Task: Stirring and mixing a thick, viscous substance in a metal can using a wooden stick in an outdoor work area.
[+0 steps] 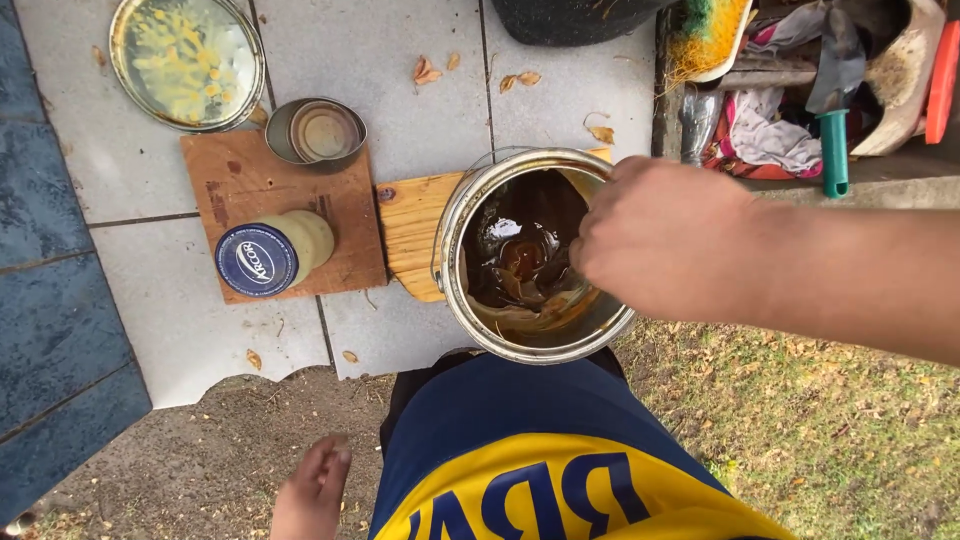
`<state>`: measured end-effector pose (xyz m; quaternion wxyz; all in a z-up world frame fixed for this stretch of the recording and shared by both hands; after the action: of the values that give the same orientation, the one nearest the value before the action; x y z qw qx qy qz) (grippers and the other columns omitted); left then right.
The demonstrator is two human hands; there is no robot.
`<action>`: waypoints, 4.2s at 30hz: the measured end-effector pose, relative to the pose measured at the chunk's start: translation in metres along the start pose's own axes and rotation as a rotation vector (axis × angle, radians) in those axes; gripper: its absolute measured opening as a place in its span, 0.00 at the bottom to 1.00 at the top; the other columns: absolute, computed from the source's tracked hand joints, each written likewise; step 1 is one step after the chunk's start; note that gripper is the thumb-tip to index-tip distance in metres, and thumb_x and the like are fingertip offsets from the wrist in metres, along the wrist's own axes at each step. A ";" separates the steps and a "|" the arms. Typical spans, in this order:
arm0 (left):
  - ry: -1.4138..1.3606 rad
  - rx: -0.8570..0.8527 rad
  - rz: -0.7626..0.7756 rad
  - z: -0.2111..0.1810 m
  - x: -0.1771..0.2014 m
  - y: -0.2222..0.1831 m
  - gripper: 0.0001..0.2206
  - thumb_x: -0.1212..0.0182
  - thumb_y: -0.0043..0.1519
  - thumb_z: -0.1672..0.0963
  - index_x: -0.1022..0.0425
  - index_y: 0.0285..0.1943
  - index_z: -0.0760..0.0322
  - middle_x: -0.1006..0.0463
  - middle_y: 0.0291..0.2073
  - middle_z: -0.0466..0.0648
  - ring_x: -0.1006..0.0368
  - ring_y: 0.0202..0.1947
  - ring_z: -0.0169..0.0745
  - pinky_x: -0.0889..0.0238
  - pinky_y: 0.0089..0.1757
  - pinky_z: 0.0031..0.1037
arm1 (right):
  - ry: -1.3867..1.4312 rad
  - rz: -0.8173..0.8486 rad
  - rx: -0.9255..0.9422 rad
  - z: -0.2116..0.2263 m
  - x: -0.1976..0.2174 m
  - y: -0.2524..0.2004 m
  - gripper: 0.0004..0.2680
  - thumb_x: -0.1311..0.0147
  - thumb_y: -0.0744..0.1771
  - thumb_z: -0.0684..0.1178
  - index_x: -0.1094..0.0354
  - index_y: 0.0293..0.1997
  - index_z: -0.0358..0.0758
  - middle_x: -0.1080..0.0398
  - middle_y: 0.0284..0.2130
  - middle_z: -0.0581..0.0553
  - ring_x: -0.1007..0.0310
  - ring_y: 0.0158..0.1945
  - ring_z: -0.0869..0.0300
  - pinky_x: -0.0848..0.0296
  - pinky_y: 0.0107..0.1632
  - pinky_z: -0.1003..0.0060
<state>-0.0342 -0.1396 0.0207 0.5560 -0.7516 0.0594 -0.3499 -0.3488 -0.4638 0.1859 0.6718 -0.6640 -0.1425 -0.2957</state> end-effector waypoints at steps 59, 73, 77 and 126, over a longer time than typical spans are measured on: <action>0.164 -0.176 -0.041 -0.046 0.025 -0.017 0.19 0.48 0.60 0.47 0.28 0.61 0.44 0.15 0.45 0.43 0.17 0.44 0.39 0.22 0.43 0.35 | 1.638 -0.221 -0.592 0.030 -0.192 -0.052 0.18 0.48 0.67 0.55 0.23 0.18 0.36 0.37 0.12 0.46 0.36 0.17 0.58 0.25 0.27 0.61; 0.172 -0.204 -0.014 -0.042 0.021 -0.014 0.19 0.50 0.61 0.47 0.28 0.60 0.46 0.14 0.45 0.42 0.16 0.44 0.37 0.19 0.45 0.37 | 1.938 -0.738 -0.290 0.061 -0.225 -0.042 0.16 0.56 0.69 0.51 0.37 0.17 0.42 0.43 0.14 0.50 0.42 0.19 0.60 0.37 0.26 0.63; 0.170 -0.343 -0.076 -0.040 0.021 -0.007 0.18 0.48 0.61 0.48 0.27 0.57 0.49 0.15 0.44 0.42 0.15 0.37 0.37 0.17 0.38 0.33 | 1.883 -0.747 -0.314 0.051 -0.218 -0.059 0.17 0.56 0.69 0.50 0.32 0.18 0.39 0.40 0.13 0.49 0.42 0.18 0.60 0.40 0.25 0.63; -0.211 0.089 -0.064 0.192 -0.066 0.118 0.16 0.47 0.65 0.49 0.17 0.52 0.56 0.13 0.37 0.51 0.20 0.39 0.44 0.34 0.44 0.31 | 2.128 -1.069 -0.182 0.115 -0.134 -0.075 0.16 0.55 0.69 0.60 0.34 0.23 0.43 0.44 0.11 0.54 0.51 0.13 0.64 0.49 0.16 0.71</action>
<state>0.0652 0.0005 -0.1398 0.5808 -0.7602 -0.0391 -0.2886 -0.4744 -0.3192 0.1769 0.1952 0.0124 0.2487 -0.9486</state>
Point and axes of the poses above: each hand's wrist, its own y-axis towards the middle knuckle, its own x-axis out of the back of the hand, z = x × y, the point moved 5 cm from there along y, towards the middle knuckle
